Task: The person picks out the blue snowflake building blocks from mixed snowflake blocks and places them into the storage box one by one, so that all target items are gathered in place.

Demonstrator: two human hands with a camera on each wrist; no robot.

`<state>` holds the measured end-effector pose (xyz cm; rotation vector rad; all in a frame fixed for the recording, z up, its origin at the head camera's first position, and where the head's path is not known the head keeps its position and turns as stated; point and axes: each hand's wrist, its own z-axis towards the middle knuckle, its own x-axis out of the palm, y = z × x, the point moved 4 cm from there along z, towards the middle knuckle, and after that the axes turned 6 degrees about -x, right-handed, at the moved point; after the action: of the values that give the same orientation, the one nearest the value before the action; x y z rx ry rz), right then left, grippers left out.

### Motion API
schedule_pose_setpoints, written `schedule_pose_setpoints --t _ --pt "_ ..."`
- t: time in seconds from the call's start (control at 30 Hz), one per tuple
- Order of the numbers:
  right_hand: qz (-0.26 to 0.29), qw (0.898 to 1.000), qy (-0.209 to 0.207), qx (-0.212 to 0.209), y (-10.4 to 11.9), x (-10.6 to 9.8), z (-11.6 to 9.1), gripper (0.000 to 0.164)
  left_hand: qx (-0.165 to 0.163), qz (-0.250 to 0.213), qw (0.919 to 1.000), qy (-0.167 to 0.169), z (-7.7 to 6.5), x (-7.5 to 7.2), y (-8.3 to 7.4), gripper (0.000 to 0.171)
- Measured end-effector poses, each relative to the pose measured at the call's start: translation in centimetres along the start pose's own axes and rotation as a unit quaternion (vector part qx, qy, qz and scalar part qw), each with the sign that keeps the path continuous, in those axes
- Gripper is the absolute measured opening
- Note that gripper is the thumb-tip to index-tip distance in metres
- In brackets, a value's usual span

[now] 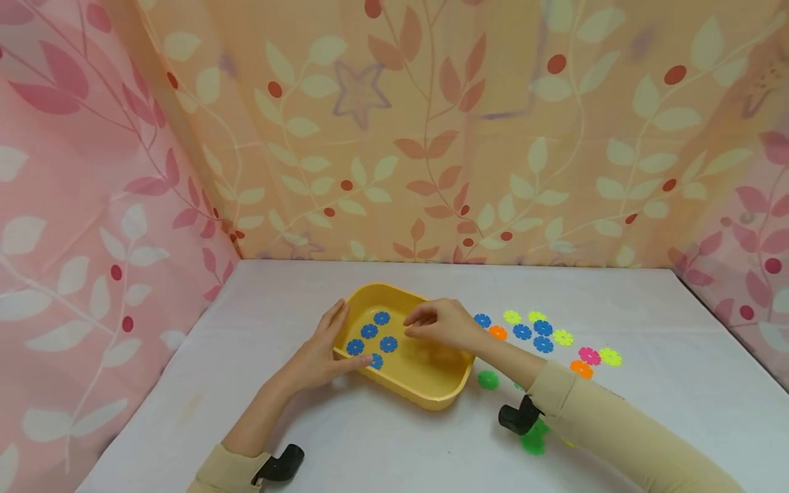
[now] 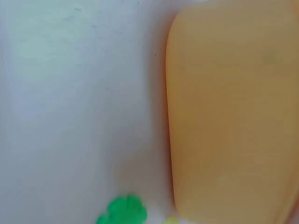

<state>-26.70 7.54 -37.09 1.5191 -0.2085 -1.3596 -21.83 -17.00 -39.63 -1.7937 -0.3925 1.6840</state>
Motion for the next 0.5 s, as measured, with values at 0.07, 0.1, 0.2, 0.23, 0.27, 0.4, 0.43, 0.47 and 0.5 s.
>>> schedule_pose_setpoints --t 0.07,0.1,0.2,0.23,0.27,0.4,0.43,0.47,0.5 --pt "-0.003 1.0 -0.014 0.006 0.1 -0.9 -0.7 0.017 -0.001 -0.001 1.0 0.0 0.0 0.0 0.0 0.112" --pt "-0.003 1.0 -0.021 0.01 0.1 -1.3 -1.1 0.018 -0.002 -0.001 1.0 0.001 0.0 0.0 0.0 0.112" --pt "-0.001 0.999 -0.049 0.022 0.0 -2.9 -2.3 0.02 -0.001 0.0 1.0 0.0 0.0 0.0 0.0 0.112" --pt "0.001 0.998 -0.059 0.024 -0.2 -3.4 -2.8 0.021 0.0 0.001 1.0 -0.001 0.0 0.0 0.0 0.112" --pt "0.003 0.997 -0.07 0.027 -0.4 -3.9 -3.2 0.021 0.001 0.001 1.0 -0.001 0.1 0.0 0.0 0.112" --pt "0.009 0.994 -0.098 0.046 -1.7 -5.9 -5.1 0.024 0.005 -0.001 1.0 -0.002 0.1 0.1 0.0 0.112" --pt "0.008 0.993 -0.103 0.054 -2.1 -6.3 -5.6 0.025 0.006 -0.002 1.0 -0.001 0.0 0.1 0.0 0.112" --pt "0.008 0.992 -0.107 0.063 -2.4 -6.7 -6.2 0.026 0.006 -0.003 1.0 -0.001 0.0 0.1 0.0 0.112" --pt "0.006 0.991 -0.109 0.071 -2.8 -7.1 -6.7 0.028 0.006 -0.004 1.0 -0.001 0.0 0.1 0.0 0.112"
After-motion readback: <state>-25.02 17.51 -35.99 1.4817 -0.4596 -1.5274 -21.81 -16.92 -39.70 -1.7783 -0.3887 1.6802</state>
